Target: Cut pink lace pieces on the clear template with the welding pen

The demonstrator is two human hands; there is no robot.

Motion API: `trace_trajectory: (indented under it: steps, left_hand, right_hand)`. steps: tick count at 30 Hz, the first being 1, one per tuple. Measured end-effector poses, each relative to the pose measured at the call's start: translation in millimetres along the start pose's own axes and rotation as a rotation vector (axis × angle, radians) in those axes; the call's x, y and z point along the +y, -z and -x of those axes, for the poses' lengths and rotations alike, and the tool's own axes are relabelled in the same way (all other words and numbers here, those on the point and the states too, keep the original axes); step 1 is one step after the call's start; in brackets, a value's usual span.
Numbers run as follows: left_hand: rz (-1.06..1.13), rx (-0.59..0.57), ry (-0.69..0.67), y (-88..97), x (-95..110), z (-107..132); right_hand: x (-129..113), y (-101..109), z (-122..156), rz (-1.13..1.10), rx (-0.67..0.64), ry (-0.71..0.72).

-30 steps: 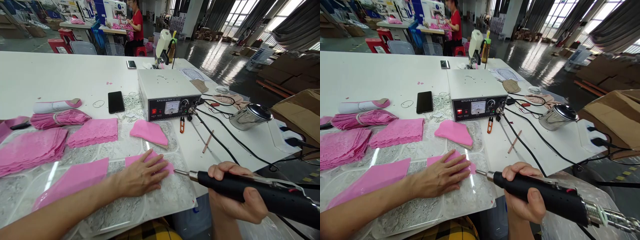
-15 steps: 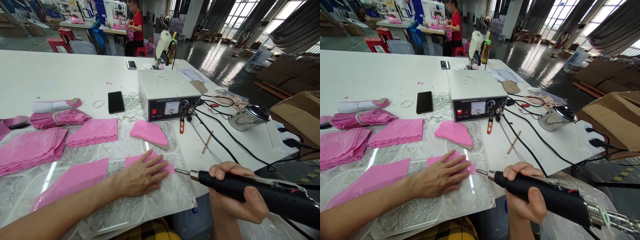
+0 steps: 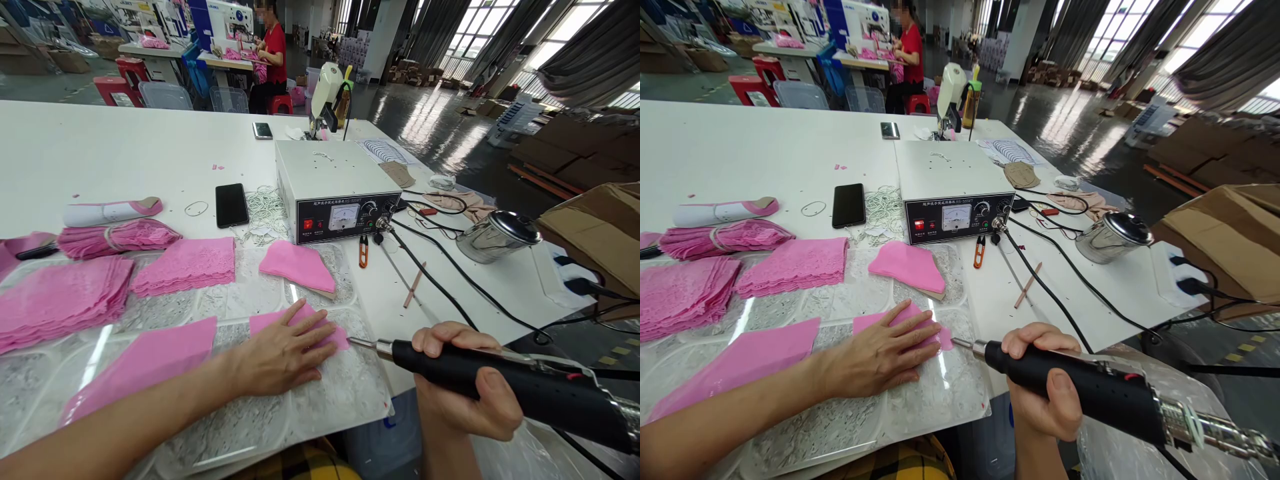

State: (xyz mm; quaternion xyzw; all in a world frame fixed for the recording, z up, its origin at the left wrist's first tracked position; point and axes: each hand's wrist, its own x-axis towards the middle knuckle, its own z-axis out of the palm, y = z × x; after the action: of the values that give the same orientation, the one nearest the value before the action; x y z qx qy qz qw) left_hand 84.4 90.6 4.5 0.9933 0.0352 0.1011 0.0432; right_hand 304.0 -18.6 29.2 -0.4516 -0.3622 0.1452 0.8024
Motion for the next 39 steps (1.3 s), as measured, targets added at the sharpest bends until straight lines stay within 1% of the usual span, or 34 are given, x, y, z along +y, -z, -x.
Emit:
trace_trajectory:
  steps: [9,15,24,32,39]
  left_hand:
    - [-0.001,0.003,0.000,1.2,-0.1,-0.3]
    - [0.002,0.006,-0.008,1.7,-0.7,-0.8]
    - [-0.003,0.001,-0.018,2.2,-1.1,-1.0]
    - [0.016,-0.022,-0.013,3.6,-0.7,-1.6]
    - [0.110,-0.068,0.010,2.8,-2.5,0.6]
  right_hand:
    - [-1.0,-1.9,-0.2,-0.024,-0.010,0.003]
    - [-3.1,0.3,-2.6,-0.057,0.037,-0.006]
    - [-2.6,-3.6,-2.9,-0.111,0.040,-0.012]
    - [-1.4,-2.6,-4.2,-0.119,0.028,-0.009]
    - [-2.2,-0.9,-6.9,-0.097,0.038,0.030]
